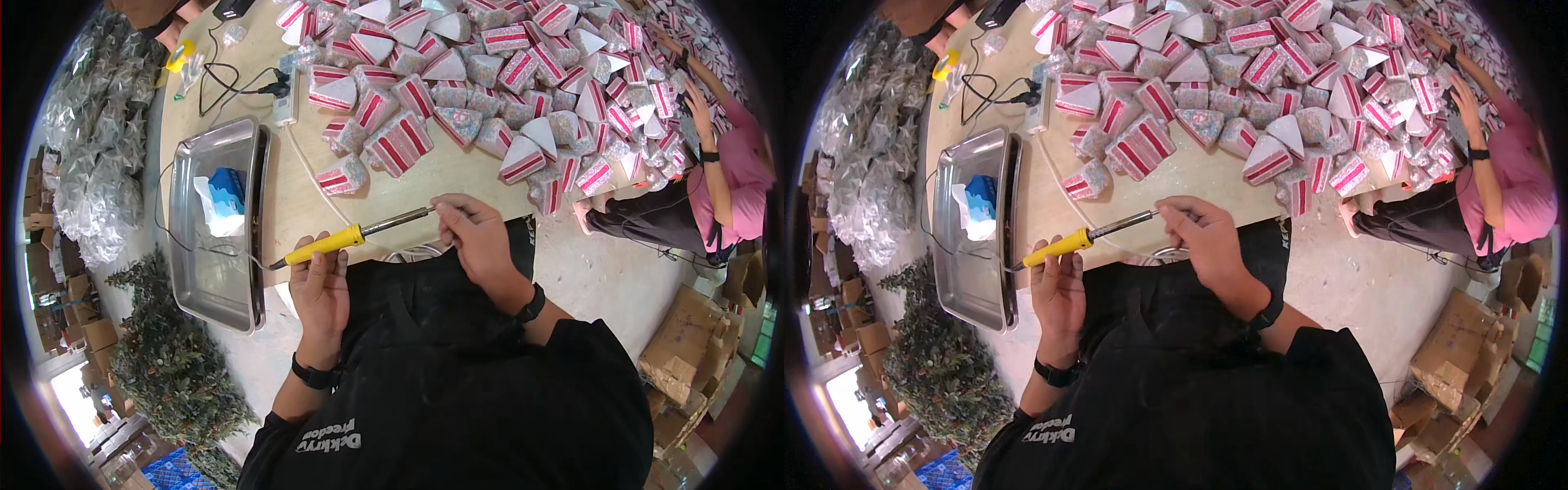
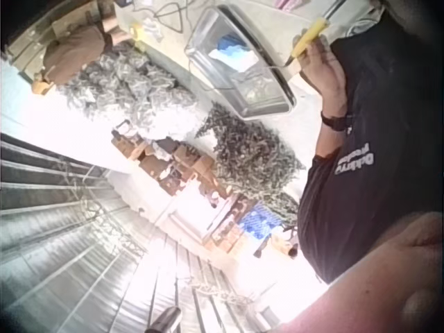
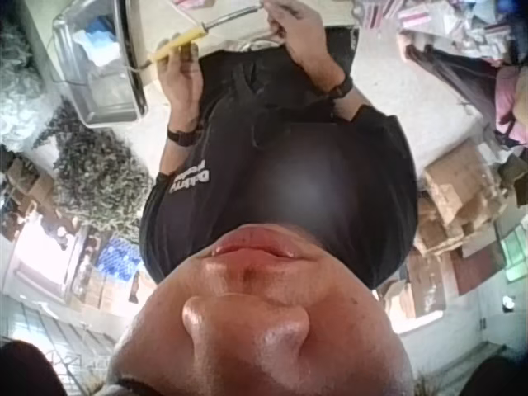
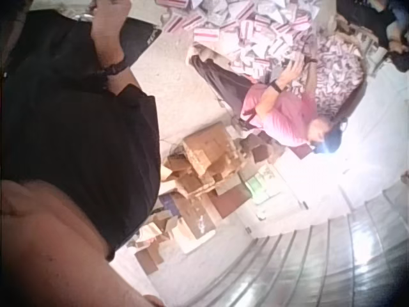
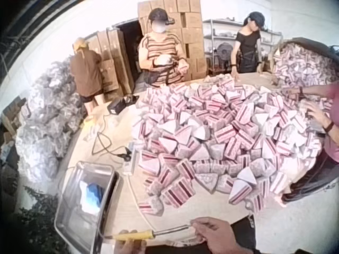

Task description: Using a heated tool to seal small triangular plastic bags filled with decorative items.

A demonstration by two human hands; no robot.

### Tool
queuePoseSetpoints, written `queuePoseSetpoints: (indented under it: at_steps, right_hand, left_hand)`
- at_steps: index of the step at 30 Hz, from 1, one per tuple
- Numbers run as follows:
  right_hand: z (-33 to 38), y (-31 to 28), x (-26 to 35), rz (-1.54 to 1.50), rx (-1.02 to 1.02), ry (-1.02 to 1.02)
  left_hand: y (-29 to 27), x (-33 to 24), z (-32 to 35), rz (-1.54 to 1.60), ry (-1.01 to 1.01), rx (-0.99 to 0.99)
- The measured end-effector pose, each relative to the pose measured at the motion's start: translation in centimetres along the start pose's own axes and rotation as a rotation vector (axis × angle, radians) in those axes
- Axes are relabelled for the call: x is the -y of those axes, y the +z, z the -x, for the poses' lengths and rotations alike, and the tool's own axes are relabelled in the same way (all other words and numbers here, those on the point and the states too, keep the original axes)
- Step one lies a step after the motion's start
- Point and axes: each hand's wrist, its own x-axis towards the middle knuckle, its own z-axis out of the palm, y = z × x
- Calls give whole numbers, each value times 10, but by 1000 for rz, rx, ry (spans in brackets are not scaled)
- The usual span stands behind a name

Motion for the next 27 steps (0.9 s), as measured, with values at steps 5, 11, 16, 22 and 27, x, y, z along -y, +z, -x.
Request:
queuePoseSetpoints:
  at_steps: [5,11,16,22,27]
  right_hand:
    - [-13,-44,3,-33,-187,-135]
    - [1,-19,13,44,-69,-53]
    - [-7,-29,11,275,-130,-115]
    - [-8,-30,40,335,-40,-149]
    - [-5,-27,46,733,96,-292]
  left_hand:
    - [0,-5,-3,39,4,-41]
    - [2,2,-6,64,-14,27]
    - [0,4,-4,98,-46,-25]
    - [-5,0,-8,84,-58,12]
    - [0,3,-8,111,-111,-9]
